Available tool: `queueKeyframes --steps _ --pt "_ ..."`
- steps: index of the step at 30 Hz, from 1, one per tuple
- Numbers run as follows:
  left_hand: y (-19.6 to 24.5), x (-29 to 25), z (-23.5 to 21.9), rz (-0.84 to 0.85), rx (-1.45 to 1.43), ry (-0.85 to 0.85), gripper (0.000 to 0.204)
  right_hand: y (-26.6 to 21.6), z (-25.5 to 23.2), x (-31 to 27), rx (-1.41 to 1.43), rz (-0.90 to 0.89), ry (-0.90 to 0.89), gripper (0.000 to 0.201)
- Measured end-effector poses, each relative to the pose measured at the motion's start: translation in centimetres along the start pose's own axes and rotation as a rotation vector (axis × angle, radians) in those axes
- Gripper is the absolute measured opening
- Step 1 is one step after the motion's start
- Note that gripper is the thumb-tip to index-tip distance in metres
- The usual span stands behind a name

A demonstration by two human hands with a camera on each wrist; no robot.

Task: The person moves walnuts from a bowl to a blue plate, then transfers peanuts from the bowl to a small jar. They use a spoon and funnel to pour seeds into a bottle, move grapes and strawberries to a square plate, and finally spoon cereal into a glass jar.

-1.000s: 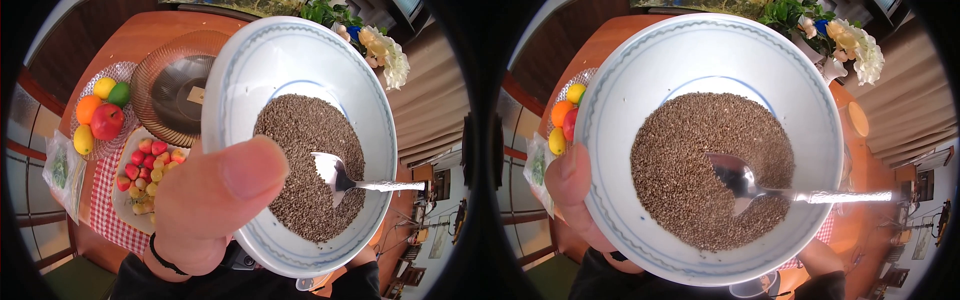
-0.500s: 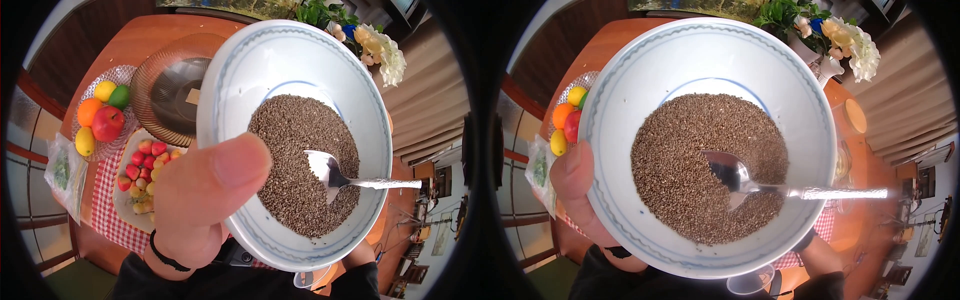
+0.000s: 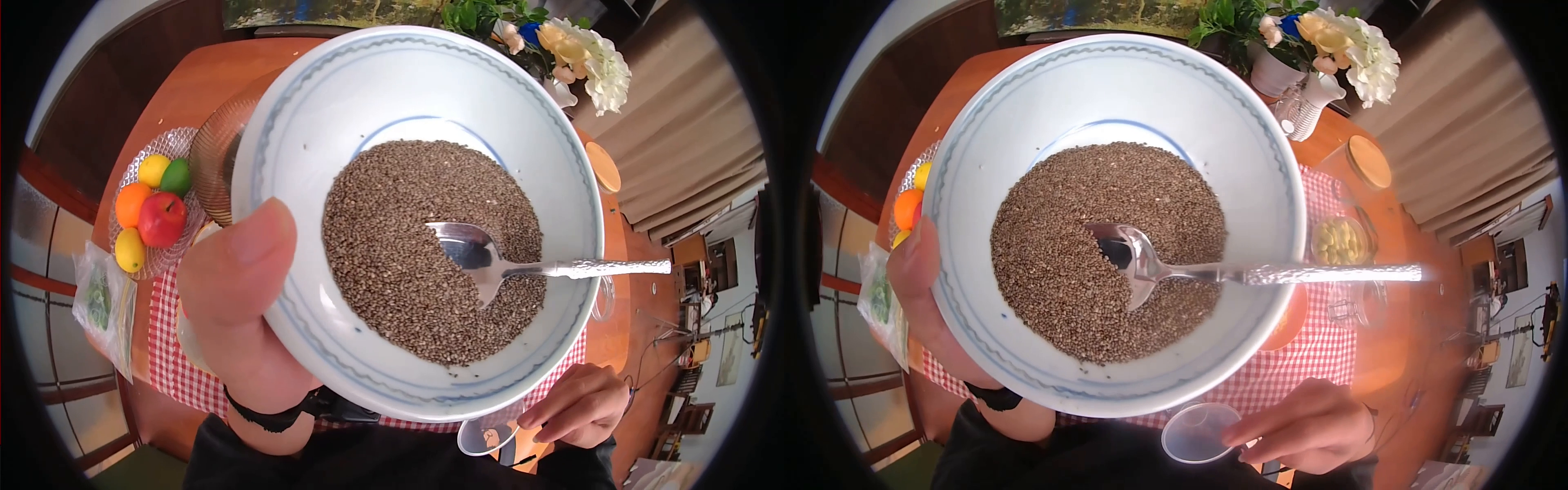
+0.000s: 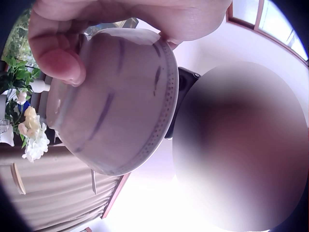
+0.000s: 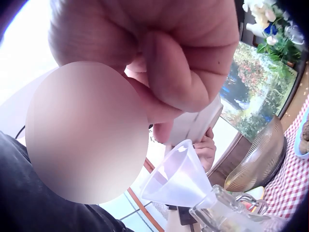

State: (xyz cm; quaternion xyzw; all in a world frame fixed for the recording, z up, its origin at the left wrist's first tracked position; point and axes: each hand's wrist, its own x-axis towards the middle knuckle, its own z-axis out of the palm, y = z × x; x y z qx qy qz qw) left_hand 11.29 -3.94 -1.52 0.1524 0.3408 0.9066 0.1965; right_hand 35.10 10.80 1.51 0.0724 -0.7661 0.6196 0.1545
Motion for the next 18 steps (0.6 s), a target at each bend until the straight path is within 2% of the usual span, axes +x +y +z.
queueKeyframes --steps 2,6,8,9,11,16,18 --pt "0.0 0.0 0.3 -0.015 -0.041 0.005 0.034 -0.5 0.1 0.1 -0.096 -0.007 -0.049 0.016" --pt "0.2 0.0 0.7 -0.070 -0.182 0.002 0.034 -1.0 0.6 0.4 -0.193 -0.010 -0.029 0.018" --pt "0.2 0.1 1.2 -0.172 -0.372 -0.061 0.034 -1.3 0.9 0.5 -0.269 0.038 0.008 0.004" --pt "0.3 0.2 1.4 -0.249 -0.493 -0.130 0.039 -1.3 0.8 0.4 -0.269 0.037 0.009 0.004" --pt "0.1 0.3 1.4 -0.252 -0.502 -0.171 0.042 -1.1 0.7 0.3 -0.245 0.010 -0.066 0.020" --pt "0.3 0.6 0.8 -0.254 -0.529 -0.282 0.044 -1.1 1.5 0.9 -0.322 0.021 -0.078 0.015" --pt "0.5 0.5 0.9 -0.270 -0.527 -0.247 0.044 -1.2 1.6 1.0 -0.325 0.044 -0.087 0.013"
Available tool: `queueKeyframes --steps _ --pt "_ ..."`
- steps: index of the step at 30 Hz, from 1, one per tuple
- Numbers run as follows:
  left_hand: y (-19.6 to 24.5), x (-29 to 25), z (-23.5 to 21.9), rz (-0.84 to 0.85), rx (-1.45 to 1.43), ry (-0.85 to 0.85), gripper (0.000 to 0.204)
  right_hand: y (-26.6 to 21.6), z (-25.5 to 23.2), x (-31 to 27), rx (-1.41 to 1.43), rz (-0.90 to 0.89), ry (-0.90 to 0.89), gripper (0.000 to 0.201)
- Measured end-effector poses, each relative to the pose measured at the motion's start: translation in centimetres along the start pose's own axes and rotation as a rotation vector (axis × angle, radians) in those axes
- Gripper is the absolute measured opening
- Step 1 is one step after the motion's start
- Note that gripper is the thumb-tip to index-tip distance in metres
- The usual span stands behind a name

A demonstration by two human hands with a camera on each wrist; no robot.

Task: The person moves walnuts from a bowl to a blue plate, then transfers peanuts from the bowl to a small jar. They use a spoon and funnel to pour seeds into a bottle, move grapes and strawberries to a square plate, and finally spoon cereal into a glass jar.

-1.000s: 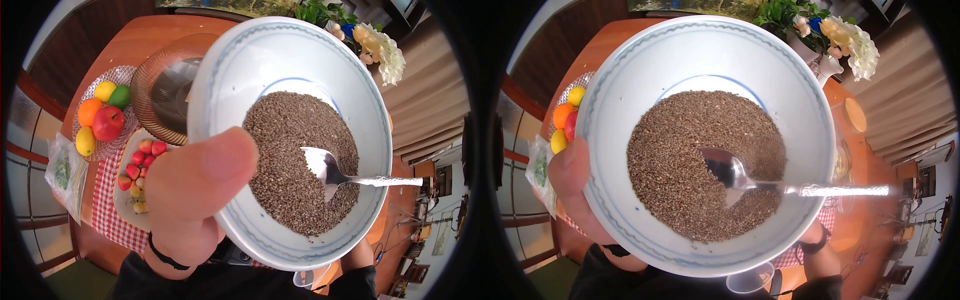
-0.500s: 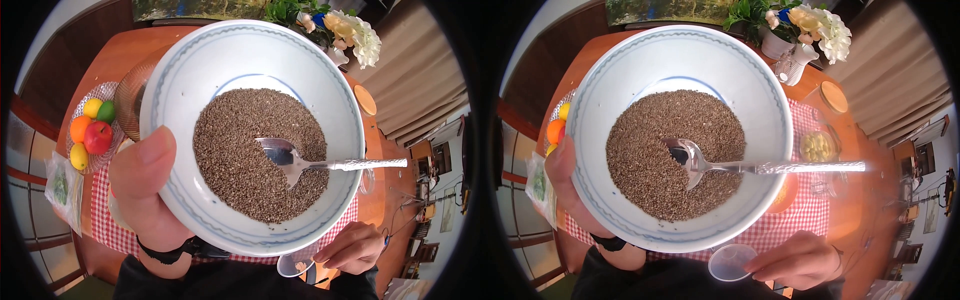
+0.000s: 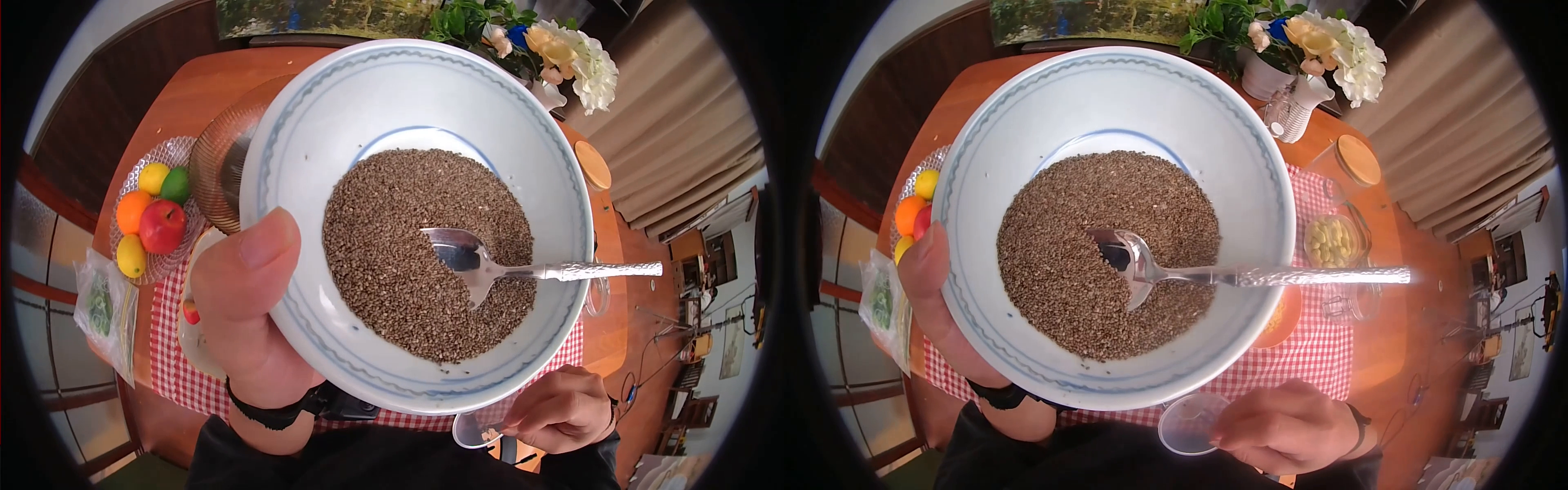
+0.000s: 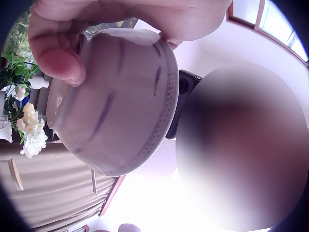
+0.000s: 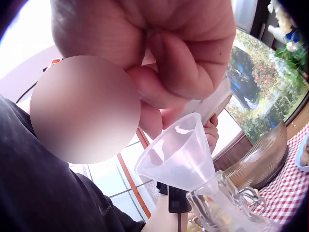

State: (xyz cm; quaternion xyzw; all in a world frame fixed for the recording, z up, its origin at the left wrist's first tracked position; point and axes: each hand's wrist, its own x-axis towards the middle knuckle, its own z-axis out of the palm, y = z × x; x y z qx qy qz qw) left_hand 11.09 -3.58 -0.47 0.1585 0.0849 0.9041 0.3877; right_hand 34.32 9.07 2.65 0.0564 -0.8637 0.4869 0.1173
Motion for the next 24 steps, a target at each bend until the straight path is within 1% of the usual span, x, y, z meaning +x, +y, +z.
queueKeyframes --steps 4,5,6,7,8,9,11,12,15,17,18,21,24 --pt "0.0 -0.4 -0.1 0.030 0.002 0.095 0.037 -0.2 0.0 0.2 -0.003 0.046 0.023 0.012" --pt "0.0 -0.5 -0.4 0.118 0.098 0.115 0.032 -0.2 0.0 0.2 0.003 0.057 0.042 0.012" --pt "0.0 -0.6 -0.5 0.163 0.146 0.125 0.029 -0.1 0.1 0.3 0.004 0.058 0.039 0.012" --pt "0.1 -0.6 -0.6 0.208 0.194 0.137 0.026 -0.1 0.1 0.4 -0.024 0.090 0.107 0.015" --pt "0.1 -0.5 -0.4 0.193 0.190 0.148 0.022 0.0 0.2 0.5 -0.053 0.122 0.174 0.020" --pt "0.2 -0.5 -0.7 0.188 0.187 0.157 0.020 1.6 0.1 -0.1 -0.004 0.139 0.339 0.011" --pt "0.3 -0.6 -1.2 0.191 0.192 0.179 0.019 2.8 -0.1 0.1 -0.046 0.390 0.462 0.020" --pt "0.4 -0.6 -1.3 0.196 0.199 0.186 0.019 3.8 -0.6 0.9 -0.234 0.337 0.343 0.025" --pt "0.5 -0.7 -1.5 0.222 0.220 0.201 0.019 6.7 -0.9 1.5 -0.609 0.207 0.010 0.035" --pt "0.7 -0.7 -1.7 0.232 0.227 0.211 0.019 7.9 0.3 0.8 -0.394 0.393 -0.063 0.020" --pt "0.7 -0.7 -1.8 0.236 0.234 0.214 0.019 9.0 0.5 0.8 -0.393 0.443 -0.120 0.020" --pt "0.8 -0.8 -2.0 0.242 0.244 0.223 0.020 11.3 1.3 0.6 -0.466 0.480 -0.254 0.019" --pt "0.8 -0.9 -2.1 0.244 0.252 0.228 0.020 12.0 1.8 -0.2 -0.470 0.503 -0.287 0.019"
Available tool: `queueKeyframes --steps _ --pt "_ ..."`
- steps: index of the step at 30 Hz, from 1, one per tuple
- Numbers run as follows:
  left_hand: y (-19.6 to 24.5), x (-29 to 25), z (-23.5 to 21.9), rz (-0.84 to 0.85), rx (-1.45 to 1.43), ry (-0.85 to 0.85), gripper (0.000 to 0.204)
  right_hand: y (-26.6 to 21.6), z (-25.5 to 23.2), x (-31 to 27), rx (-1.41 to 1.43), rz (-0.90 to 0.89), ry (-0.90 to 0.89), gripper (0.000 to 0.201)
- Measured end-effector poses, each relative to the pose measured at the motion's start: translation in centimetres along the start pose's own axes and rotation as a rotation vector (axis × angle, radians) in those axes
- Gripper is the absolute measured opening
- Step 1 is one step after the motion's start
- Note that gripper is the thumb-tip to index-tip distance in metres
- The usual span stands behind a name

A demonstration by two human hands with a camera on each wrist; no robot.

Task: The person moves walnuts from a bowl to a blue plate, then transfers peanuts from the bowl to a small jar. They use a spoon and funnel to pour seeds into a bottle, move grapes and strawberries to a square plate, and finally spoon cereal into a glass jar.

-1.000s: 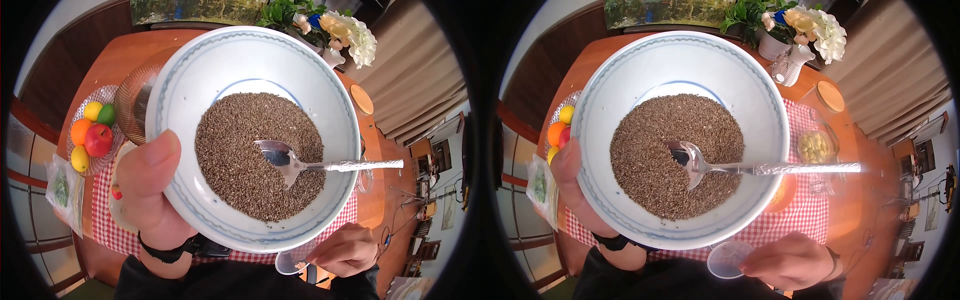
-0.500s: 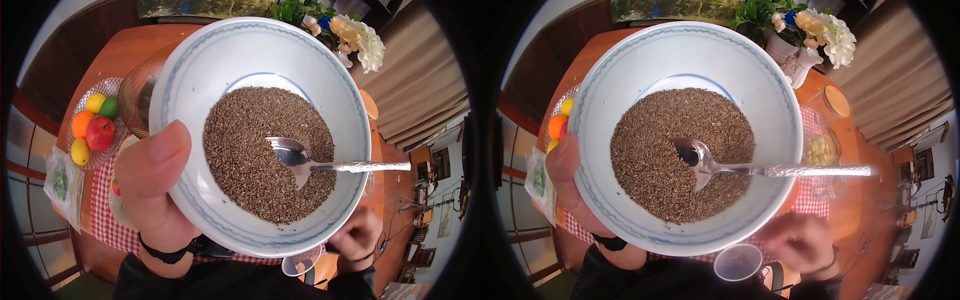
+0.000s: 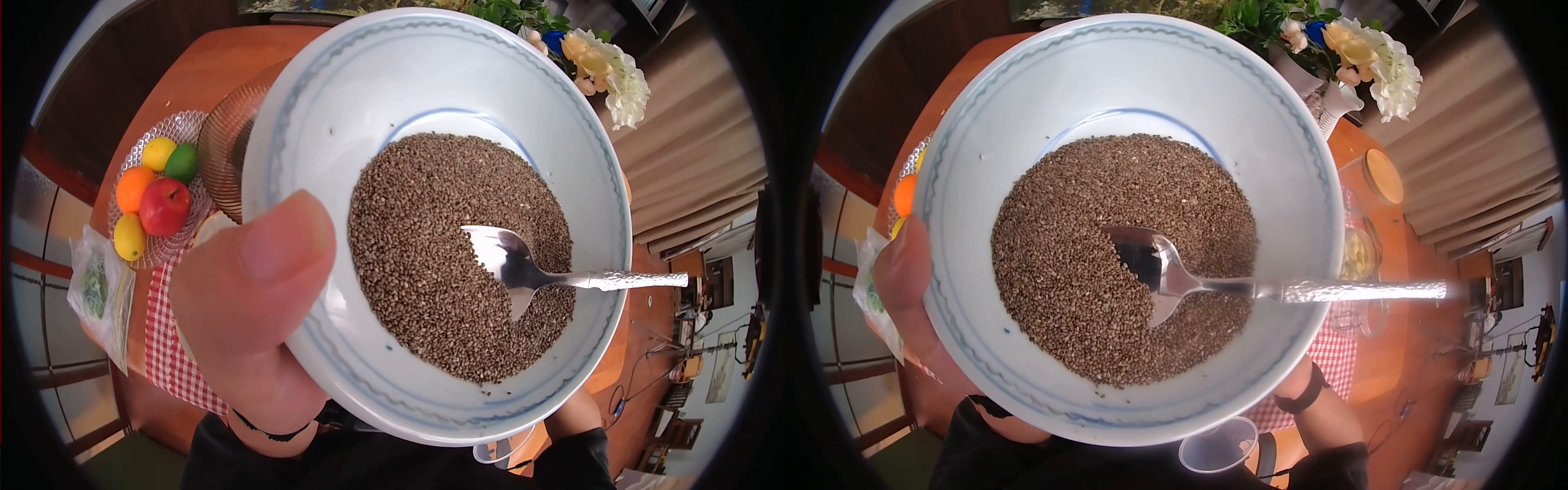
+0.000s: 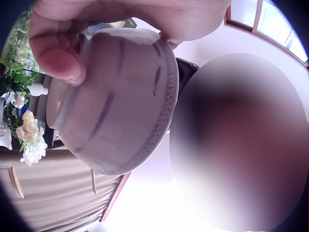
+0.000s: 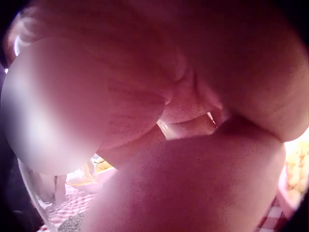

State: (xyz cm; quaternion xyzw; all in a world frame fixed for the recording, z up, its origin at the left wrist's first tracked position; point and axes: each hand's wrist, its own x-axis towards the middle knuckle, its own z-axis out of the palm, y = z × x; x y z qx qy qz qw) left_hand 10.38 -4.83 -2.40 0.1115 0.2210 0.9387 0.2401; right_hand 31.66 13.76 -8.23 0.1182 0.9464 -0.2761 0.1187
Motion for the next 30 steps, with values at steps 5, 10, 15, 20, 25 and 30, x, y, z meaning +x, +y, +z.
queueKeyframes --steps 5,10,15,20,25,30 --pt "0.2 0.7 -0.3 0.024 0.004 0.010 0.020 0.3 0.2 0.0 0.001 0.011 -0.017 0.018" --pt "0.3 1.6 -0.5 0.050 -0.004 0.009 0.021 0.4 0.3 0.0 0.007 0.020 -0.025 0.016" --pt "0.2 1.7 -0.4 0.043 -0.004 -0.001 0.021 0.3 0.2 -0.1 0.009 0.020 -0.023 0.015" --pt "0.0 1.1 -0.2 0.020 -0.009 -0.012 0.022 0.0 -0.1 0.2 0.000 0.022 -0.021 0.014" --pt "-0.1 0.5 -0.1 -0.003 -0.005 -0.020 0.022 -0.4 -1.0 1.0 -0.020 0.014 -0.011 0.013" --pt "-0.1 0.1 -0.1 -0.014 0.003 -0.023 0.023 -0.7 -2.5 1.9 -0.009 0.027 0.014 0.012"
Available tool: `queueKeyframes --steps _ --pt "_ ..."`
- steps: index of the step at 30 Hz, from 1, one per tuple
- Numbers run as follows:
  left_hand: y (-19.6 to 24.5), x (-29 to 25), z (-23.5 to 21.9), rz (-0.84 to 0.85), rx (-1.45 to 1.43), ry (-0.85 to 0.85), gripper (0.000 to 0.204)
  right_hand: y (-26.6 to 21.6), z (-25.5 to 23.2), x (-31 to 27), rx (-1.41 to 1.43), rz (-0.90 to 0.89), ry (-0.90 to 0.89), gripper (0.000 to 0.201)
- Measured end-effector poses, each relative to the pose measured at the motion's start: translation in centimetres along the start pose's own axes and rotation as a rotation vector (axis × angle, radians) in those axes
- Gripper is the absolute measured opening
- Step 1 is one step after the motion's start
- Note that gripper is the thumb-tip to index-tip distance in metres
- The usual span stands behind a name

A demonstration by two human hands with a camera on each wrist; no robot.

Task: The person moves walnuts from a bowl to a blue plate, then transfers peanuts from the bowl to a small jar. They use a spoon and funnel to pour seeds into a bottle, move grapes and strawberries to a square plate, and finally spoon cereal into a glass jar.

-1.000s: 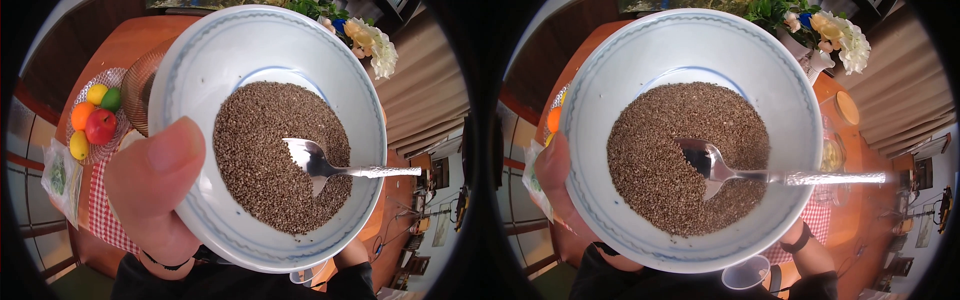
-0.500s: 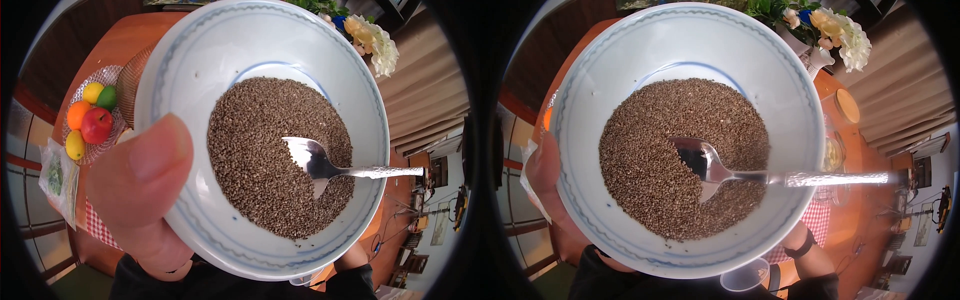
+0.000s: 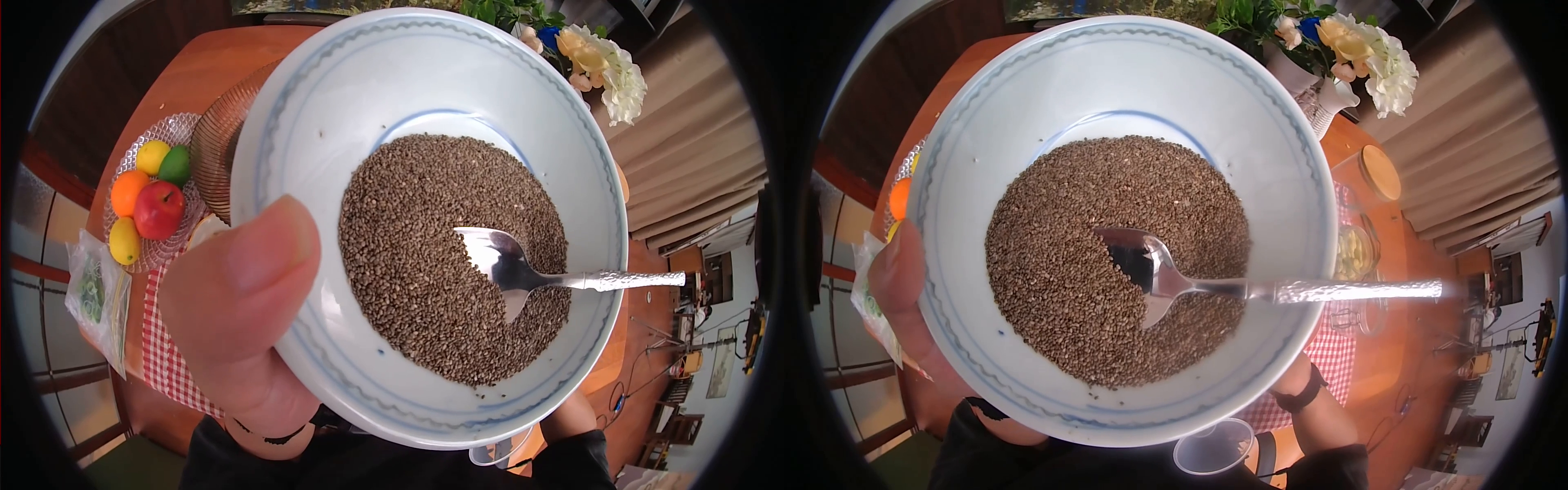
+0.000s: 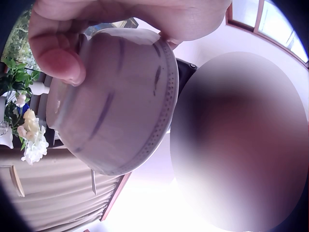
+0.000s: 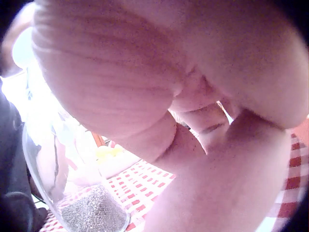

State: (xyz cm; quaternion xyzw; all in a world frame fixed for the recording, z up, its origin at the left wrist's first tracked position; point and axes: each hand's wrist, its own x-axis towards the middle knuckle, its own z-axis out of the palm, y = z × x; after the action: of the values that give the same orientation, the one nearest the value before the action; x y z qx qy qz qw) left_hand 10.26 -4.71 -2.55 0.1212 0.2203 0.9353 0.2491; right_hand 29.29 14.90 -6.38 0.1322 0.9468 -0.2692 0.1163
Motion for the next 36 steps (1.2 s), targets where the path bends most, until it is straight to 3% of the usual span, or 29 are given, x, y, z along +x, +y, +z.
queueKeyframes --steps 13,36 --pt "-0.1 -0.5 -0.2 -0.020 0.003 -0.003 0.024 0.9 2.7 -2.0 -0.018 -0.010 -0.047 0.009" --pt "-0.3 -0.4 -0.2 -0.052 -0.013 -0.035 0.027 1.5 2.8 -1.9 -0.004 0.002 -0.036 0.006"
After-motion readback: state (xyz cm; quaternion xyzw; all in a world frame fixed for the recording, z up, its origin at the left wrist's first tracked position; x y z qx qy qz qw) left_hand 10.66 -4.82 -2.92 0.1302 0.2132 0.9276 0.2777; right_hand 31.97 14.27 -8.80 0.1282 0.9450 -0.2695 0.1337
